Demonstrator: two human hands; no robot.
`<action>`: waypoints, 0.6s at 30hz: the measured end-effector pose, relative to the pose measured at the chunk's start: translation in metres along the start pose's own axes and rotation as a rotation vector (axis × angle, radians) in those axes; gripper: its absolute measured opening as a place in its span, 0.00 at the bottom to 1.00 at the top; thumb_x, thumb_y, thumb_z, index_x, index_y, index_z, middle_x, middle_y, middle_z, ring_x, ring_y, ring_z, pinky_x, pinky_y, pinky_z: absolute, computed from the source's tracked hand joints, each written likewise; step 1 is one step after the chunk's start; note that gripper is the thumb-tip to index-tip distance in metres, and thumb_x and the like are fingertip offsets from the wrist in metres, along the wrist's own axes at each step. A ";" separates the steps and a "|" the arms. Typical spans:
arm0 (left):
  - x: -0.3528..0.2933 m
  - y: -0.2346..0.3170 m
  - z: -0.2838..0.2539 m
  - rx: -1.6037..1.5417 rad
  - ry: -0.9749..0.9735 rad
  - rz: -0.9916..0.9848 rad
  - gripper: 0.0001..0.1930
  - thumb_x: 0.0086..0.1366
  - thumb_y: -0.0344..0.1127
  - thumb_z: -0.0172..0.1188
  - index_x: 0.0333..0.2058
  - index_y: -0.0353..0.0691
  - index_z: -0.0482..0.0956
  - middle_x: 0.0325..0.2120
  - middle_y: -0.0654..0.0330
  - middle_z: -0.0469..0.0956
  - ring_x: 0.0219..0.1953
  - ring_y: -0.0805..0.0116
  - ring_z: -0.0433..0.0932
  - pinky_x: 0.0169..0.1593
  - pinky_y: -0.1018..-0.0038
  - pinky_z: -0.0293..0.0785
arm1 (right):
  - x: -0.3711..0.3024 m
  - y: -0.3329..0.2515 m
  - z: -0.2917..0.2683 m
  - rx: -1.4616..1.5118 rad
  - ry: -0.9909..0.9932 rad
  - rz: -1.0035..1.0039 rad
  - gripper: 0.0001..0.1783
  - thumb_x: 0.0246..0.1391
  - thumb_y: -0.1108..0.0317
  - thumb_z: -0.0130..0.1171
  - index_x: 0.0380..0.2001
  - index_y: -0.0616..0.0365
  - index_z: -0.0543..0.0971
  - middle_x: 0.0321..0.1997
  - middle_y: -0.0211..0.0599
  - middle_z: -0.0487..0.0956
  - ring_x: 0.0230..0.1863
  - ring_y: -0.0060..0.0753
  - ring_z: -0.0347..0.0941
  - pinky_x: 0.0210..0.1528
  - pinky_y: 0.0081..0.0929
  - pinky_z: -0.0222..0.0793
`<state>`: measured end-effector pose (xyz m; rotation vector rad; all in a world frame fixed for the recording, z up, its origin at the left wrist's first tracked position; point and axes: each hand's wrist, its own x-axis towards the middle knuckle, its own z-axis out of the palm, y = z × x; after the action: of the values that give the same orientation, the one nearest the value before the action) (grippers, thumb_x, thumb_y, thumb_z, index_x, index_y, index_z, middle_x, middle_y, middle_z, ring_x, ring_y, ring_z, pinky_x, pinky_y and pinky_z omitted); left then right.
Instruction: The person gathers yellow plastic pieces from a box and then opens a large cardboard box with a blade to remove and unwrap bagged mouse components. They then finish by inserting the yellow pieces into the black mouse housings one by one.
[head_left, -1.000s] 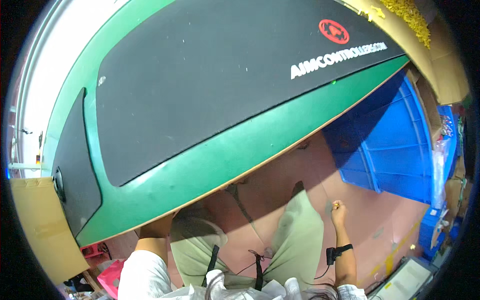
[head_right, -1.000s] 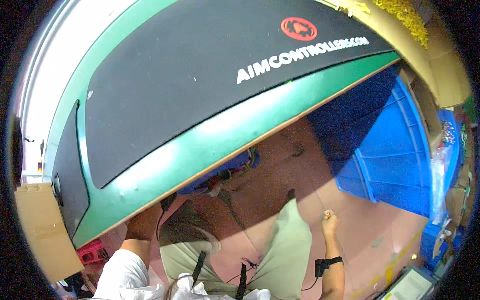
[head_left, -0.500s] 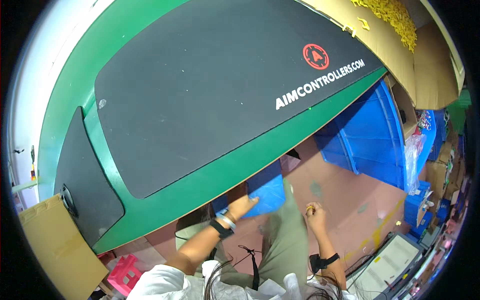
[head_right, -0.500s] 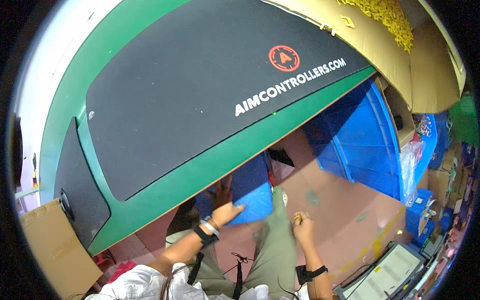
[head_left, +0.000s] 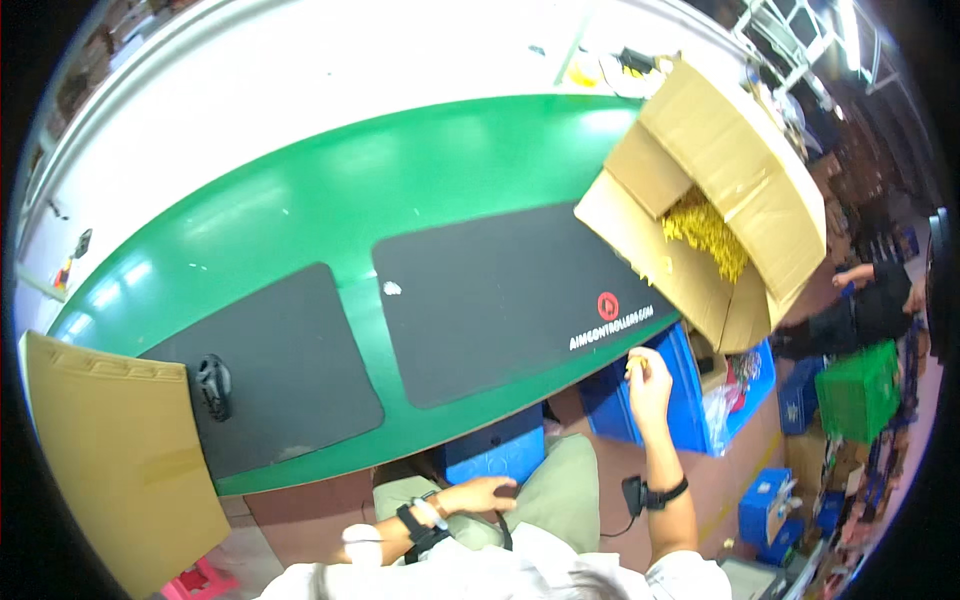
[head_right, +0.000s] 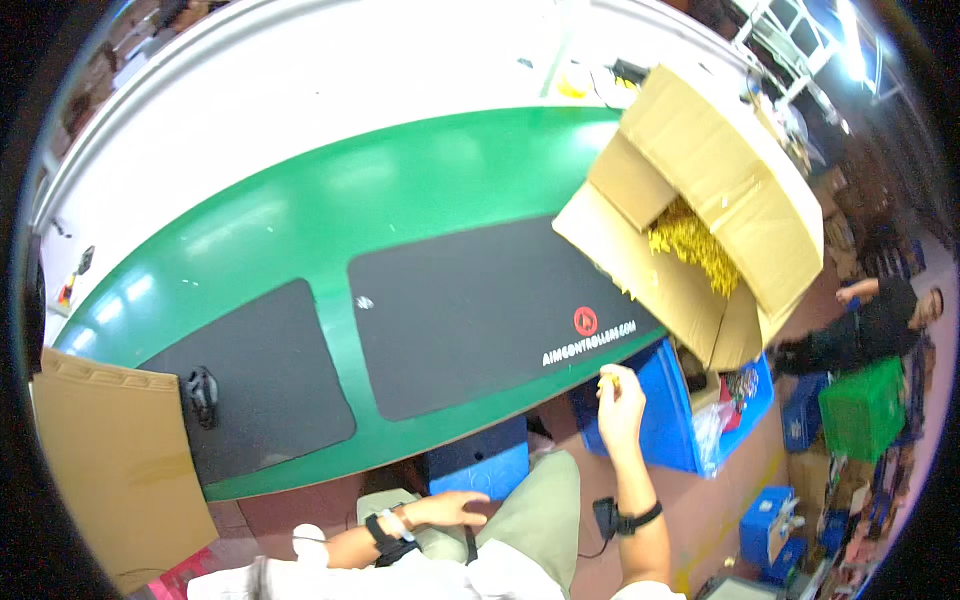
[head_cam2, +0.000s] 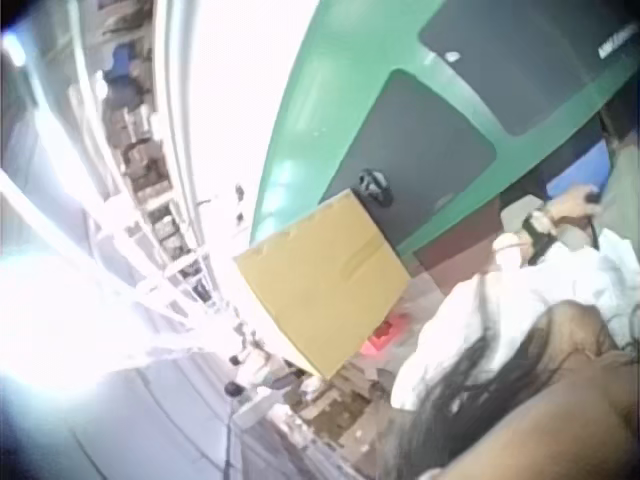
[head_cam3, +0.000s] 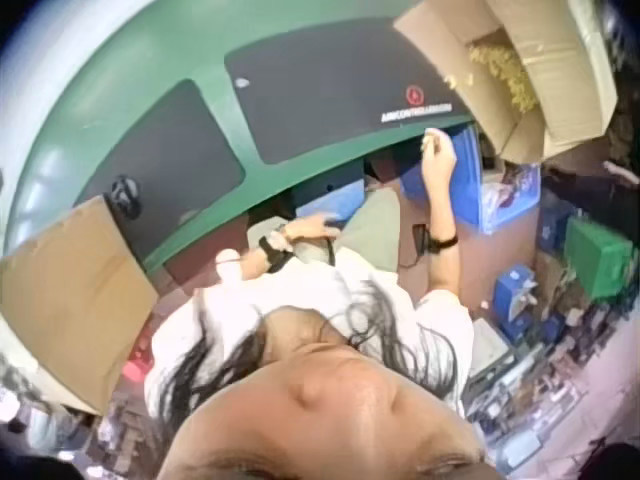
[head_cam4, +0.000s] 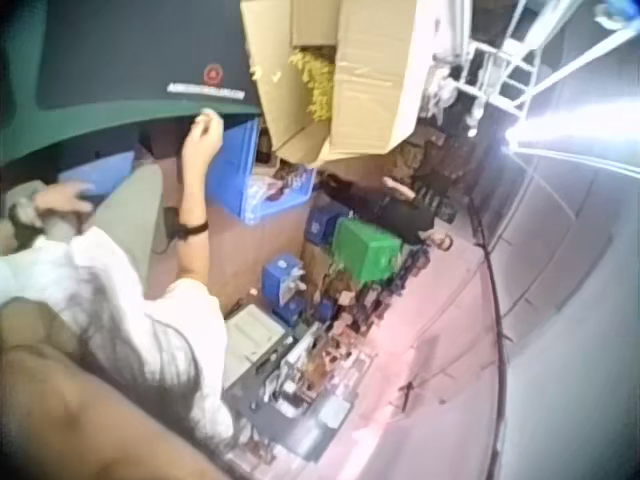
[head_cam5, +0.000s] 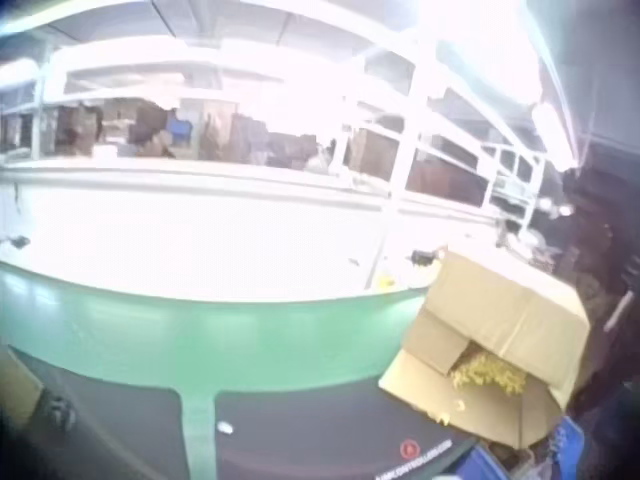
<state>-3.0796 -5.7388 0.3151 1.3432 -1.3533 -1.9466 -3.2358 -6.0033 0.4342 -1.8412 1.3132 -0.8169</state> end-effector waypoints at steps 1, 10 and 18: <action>-0.010 0.021 -0.015 -0.004 -0.086 0.005 0.32 0.60 0.52 0.56 0.56 0.34 0.64 0.54 0.47 0.67 0.57 0.56 0.66 0.59 0.68 0.60 | 0.039 0.012 -0.003 -0.140 0.057 -0.108 0.08 0.51 0.79 0.49 0.34 0.64 0.75 0.29 0.38 0.74 0.27 0.27 0.69 0.33 0.23 0.67; -0.008 0.089 -0.070 -0.479 1.045 0.026 0.25 0.63 0.39 0.56 0.54 0.30 0.64 0.48 0.53 0.72 0.46 0.67 0.74 0.51 0.74 0.69 | 0.266 0.117 0.030 -0.512 -0.045 -0.417 0.25 0.45 0.78 0.57 0.51 0.61 0.70 0.59 0.51 0.63 0.59 0.53 0.59 0.60 0.42 0.55; -0.204 0.175 -0.012 0.338 2.331 -0.332 0.21 0.51 0.33 0.59 0.45 0.34 0.70 0.52 0.44 0.65 0.58 0.49 0.61 0.61 0.61 0.56 | 0.190 -0.170 0.152 -0.071 -0.595 -0.888 0.16 0.48 0.77 0.55 0.43 0.64 0.72 0.51 0.48 0.69 0.54 0.48 0.64 0.58 0.37 0.58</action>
<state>-3.0091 -5.6671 0.5651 2.3289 -0.0577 0.5553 -2.9734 -6.1179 0.5110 -2.4787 0.1183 -0.5456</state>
